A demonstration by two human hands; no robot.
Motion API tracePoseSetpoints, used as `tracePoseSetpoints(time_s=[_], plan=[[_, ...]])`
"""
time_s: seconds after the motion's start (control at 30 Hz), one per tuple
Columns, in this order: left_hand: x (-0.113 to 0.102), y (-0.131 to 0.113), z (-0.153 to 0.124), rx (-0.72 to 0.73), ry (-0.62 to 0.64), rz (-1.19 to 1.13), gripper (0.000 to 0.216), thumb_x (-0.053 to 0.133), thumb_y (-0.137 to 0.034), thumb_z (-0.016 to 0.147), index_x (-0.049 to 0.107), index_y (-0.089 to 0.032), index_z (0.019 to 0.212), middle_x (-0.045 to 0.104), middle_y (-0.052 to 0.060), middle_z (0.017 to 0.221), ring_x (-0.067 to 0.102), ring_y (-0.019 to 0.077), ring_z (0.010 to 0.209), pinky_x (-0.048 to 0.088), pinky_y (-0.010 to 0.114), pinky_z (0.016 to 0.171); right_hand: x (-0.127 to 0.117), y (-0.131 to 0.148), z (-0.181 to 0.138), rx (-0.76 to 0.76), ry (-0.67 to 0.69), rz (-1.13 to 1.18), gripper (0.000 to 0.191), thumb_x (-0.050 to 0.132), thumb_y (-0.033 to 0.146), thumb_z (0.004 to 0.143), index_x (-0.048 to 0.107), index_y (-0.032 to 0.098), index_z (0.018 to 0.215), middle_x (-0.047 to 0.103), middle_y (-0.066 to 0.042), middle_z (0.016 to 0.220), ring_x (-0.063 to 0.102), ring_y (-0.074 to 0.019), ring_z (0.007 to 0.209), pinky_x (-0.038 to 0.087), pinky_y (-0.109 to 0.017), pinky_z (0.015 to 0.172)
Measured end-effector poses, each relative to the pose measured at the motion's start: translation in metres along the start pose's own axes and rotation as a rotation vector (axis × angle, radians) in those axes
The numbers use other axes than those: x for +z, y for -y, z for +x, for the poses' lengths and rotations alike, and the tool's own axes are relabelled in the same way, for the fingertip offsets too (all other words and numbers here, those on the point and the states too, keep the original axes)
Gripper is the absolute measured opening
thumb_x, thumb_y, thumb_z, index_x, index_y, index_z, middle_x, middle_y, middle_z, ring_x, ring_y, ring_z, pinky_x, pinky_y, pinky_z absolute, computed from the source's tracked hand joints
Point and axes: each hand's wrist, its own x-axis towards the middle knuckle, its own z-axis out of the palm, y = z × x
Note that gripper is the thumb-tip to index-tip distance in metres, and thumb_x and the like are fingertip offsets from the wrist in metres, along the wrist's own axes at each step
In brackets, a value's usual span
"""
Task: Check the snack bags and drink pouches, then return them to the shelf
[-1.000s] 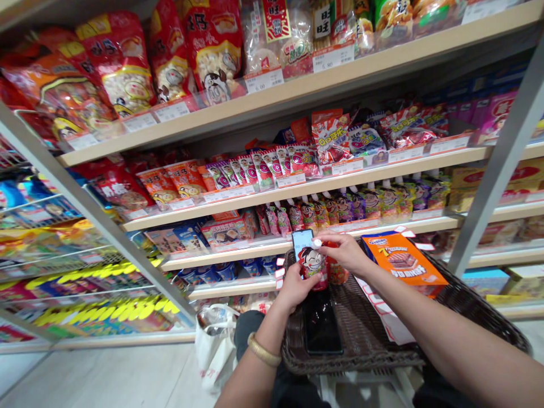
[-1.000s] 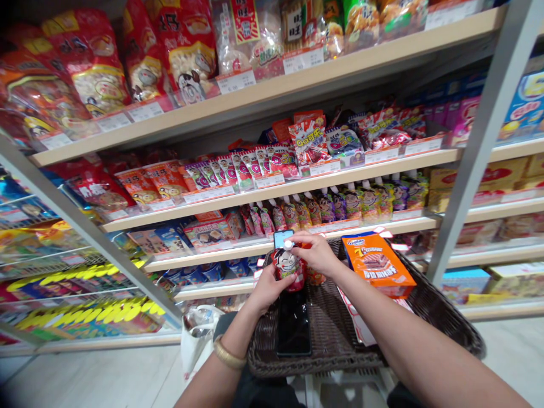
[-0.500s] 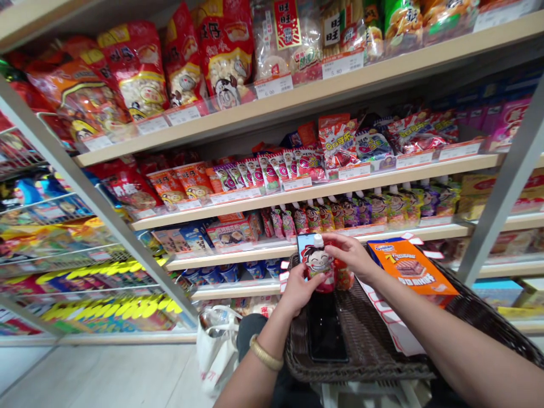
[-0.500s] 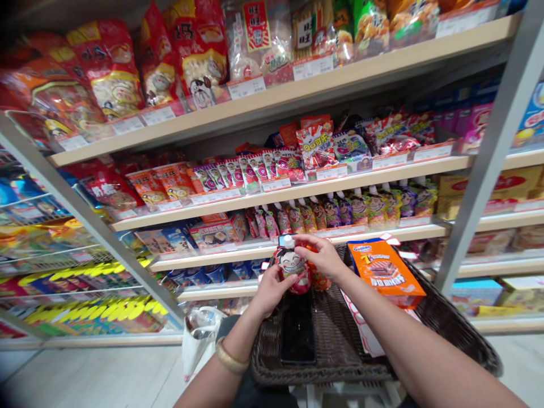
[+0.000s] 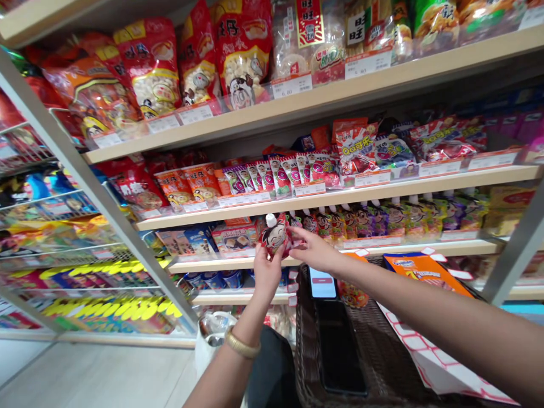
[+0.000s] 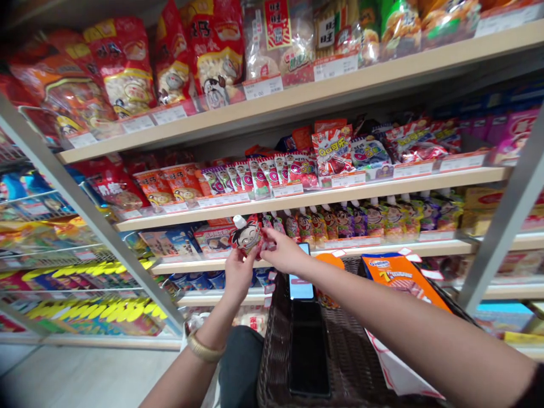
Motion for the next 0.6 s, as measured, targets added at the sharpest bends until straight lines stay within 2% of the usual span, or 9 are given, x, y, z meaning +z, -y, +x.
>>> tracePoseSetpoints(time_s=[0.07,0.17,0.43,0.6], plan=[[-0.006,0.014,0.014,0.114,-0.01,0.101,0.021,0.062,-0.032,0.081,0.065,-0.016,0.095,0.065,0.008,0.098,0.061,0.0229,0.1,0.046,0.039,0.098,0.014,-0.004,0.024,0.022,0.021,0.048,0.071,0.065,0.005,0.07,0.052,0.021,0.138,0.071,-0.006,0.114,0.068,-0.0198,0.102,0.052,-0.035,0.094],[-0.016,0.035,0.03,0.178,0.024,0.221,0.019,0.056,-0.025,0.083,0.064,-0.017,0.098,0.063,0.009,0.101,0.059,0.0226,0.102,0.045,0.04,0.1,0.03,-0.018,0.052,0.054,0.027,0.043,0.073,0.065,0.003,0.068,0.055,0.026,0.137,0.072,-0.002,0.113,0.067,-0.0193,0.103,0.052,-0.033,0.093],[-0.029,0.085,0.058,0.091,-0.051,0.325,0.01,0.056,-0.021,0.077,0.065,-0.017,0.081,0.066,0.007,0.083,0.064,0.0236,0.086,0.052,0.037,0.082,0.052,-0.05,0.103,0.135,0.036,-0.056,0.072,0.067,0.002,0.062,0.063,0.028,0.129,0.075,0.003,0.088,0.067,-0.0178,0.079,0.054,-0.03,0.077],[-0.03,0.095,0.063,0.101,-0.041,0.362,0.013,0.058,-0.019,0.075,0.067,-0.017,0.084,0.068,0.01,0.09,0.066,0.0247,0.09,0.053,0.039,0.086,0.055,-0.061,0.116,0.162,0.033,-0.135,0.063,0.065,0.001,0.061,0.069,0.024,0.12,0.073,0.001,0.074,0.065,-0.0191,0.068,0.052,-0.03,0.068]])
